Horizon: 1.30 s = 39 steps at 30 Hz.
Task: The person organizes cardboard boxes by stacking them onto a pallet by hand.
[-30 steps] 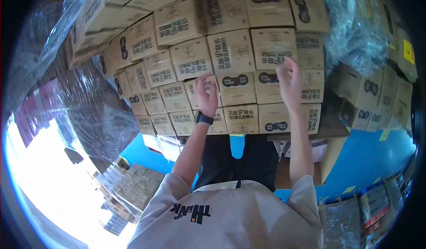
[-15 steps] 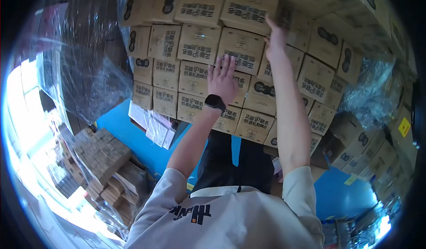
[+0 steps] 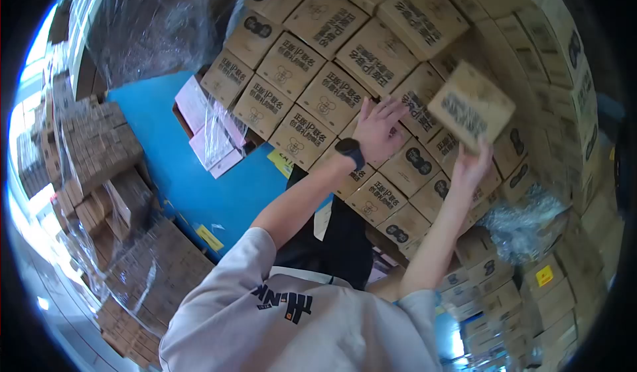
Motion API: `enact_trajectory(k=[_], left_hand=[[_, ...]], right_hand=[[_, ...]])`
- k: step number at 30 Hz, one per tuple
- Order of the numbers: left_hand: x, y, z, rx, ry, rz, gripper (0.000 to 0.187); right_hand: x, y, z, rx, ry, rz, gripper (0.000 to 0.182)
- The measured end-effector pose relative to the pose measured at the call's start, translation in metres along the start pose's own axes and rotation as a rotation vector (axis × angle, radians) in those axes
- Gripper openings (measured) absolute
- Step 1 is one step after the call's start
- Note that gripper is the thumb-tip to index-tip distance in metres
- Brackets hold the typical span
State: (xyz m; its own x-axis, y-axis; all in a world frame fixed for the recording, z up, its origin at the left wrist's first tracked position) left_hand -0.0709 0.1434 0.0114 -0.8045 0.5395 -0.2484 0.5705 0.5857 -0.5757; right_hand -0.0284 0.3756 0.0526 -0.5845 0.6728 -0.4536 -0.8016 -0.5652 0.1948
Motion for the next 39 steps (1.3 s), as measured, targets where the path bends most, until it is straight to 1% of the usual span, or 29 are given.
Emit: enact_trajectory(k=[2,4,5,7,8,10,11,12,14,17,18,20,21,22,23,24,25,26,27,29,30,31,34,37,38,39], left_hand=[[-0.015,-0.01,0.012,-0.467,-0.08,-0.018,0.062],[-0.041,-0.029,0.014,-0.856,-0.187,-0.099,0.063],[-0.058,-0.039,0.018,-1.049,-0.246,-0.141,0.063],[-0.084,-0.06,0.046,-0.923,-0.226,-0.21,0.061],[-0.096,-0.073,0.063,-0.854,-0.215,-0.242,0.06],[-0.118,-0.097,0.089,-0.998,-0.372,-0.125,0.06],[-0.125,-0.107,0.102,-1.072,-0.442,-0.067,0.06],[-0.136,-0.115,0.112,-0.945,-0.417,-0.137,0.06],[-0.163,-0.122,0.158,-1.014,-0.525,-0.375,0.059],[-0.188,-0.145,0.201,-1.133,-0.72,-0.778,0.056],[-0.195,-0.153,0.211,-1.174,-0.791,-0.921,0.056],[-0.199,-0.17,0.232,-1.13,-0.735,-1.061,0.059],[-0.197,-0.176,0.241,-1.109,-0.706,-1.127,0.061],[-0.192,-0.189,0.241,-1.093,-0.748,-1.157,0.061],[-0.185,-0.197,0.244,-1.094,-0.735,-1.167,0.061],[-0.178,-0.205,0.249,-1.095,-0.721,-1.177,0.061],[-0.174,-0.21,0.257,-1.095,-0.711,-1.188,0.061],[-0.174,-0.214,0.274,-0.969,-0.798,-1.088,0.063],[-0.171,-0.216,0.287,-0.87,-0.792,-1.129,0.063],[-0.164,-0.212,0.302,-0.673,-0.777,-1.195,0.064],[-0.154,-0.22,0.29,-0.879,-0.713,-1.27,0.065],[-0.152,-0.217,0.295,-0.932,-0.715,-1.244,0.063],[-0.16,-0.215,0.298,-1.047,-0.756,-1.177,0.06],[-0.15,-0.233,0.282,-1.021,-0.753,-1.157,0.061],[-0.153,-0.226,0.296,-0.974,-0.744,-1.174,0.062],[-0.151,-0.228,0.29,-1.014,-0.804,-1.179,0.063]], right_hand=[[-0.035,-0.02,-0.007,-0.034,0.005,0.067,0.066],[-0.064,-0.046,-0.028,0.004,0.09,0.08,0.07],[-0.079,-0.042,-0.029,-0.048,0.108,0.17,0.071],[-0.107,-0.014,-0.045,-0.12,0.141,0.359,0.072],[-0.114,0.005,-0.058,-0.193,0.196,0.448,0.073],[-0.122,0.047,-0.085,-0.352,0.306,0.634,0.077],[-0.124,0.072,-0.106,-0.414,0.282,0.71,0.081],[-0.127,0.101,-0.127,-0.477,0.255,0.787,0.085],[-0.139,0.164,-0.152,-0.467,0.362,0.713,0.096],[-0.159,0.238,-0.187,-0.378,0.324,0.841,0.073],[-0.163,0.258,-0.203,-0.523,0.257,0.969,0.071],[-0.175,0.287,-0.234,-0.815,0.114,1.204,0.07],[-0.182,0.303,-0.241,-0.836,0.037,1.184,0.067],[-0.191,0.32,-0.246,-0.855,-0.042,1.162,0.064],[-0.196,0.336,-0.25,-0.874,-0.12,1.137,0.062],[-0.197,0.351,-0.253,-0.925,-0.248,1.128,0.064],[-0.194,0.361,-0.263,-0.985,-0.318,1.125,0.064],[-0.19,0.37,-0.274,-1.044,-0.387,1.121,0.064],[-0.187,0.378,-0.282,-1.102,-0.459,1.116,0.063],[-0.183,0.382,-0.291,-1.179,-0.458,1.143,0.062],[-0.182,0.386,-0.287,-1.246,-0.469,1.15,0.062],[-0.18,0.388,-0.285,-1.316,-0.48,1.152,0.062],[-0.177,0.386,-0.286,-1.144,-0.443,1.177,0.062],[-0.171,0.372,-0.251,-0.91,-0.463,1.046,0.062],[-0.166,0.361,-0.229,-0.9,-0.47,0.988,0.059],[-0.159,0.343,-0.206,-0.971,-0.44,0.854,0.057]])
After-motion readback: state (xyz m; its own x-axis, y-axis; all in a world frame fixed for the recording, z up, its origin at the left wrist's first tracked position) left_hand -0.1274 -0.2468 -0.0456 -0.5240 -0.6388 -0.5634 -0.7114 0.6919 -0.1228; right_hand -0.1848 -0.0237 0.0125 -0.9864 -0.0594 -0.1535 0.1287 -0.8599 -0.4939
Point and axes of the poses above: each hand's wrist, its own x-axis towards the middle knuckle, its own y-axis out of the palm, z = x × y, the point moved 2 cm from there along x, towards the middle knuckle, and after that the axes turned 6 degrees about -x, right-handed, at the moved point
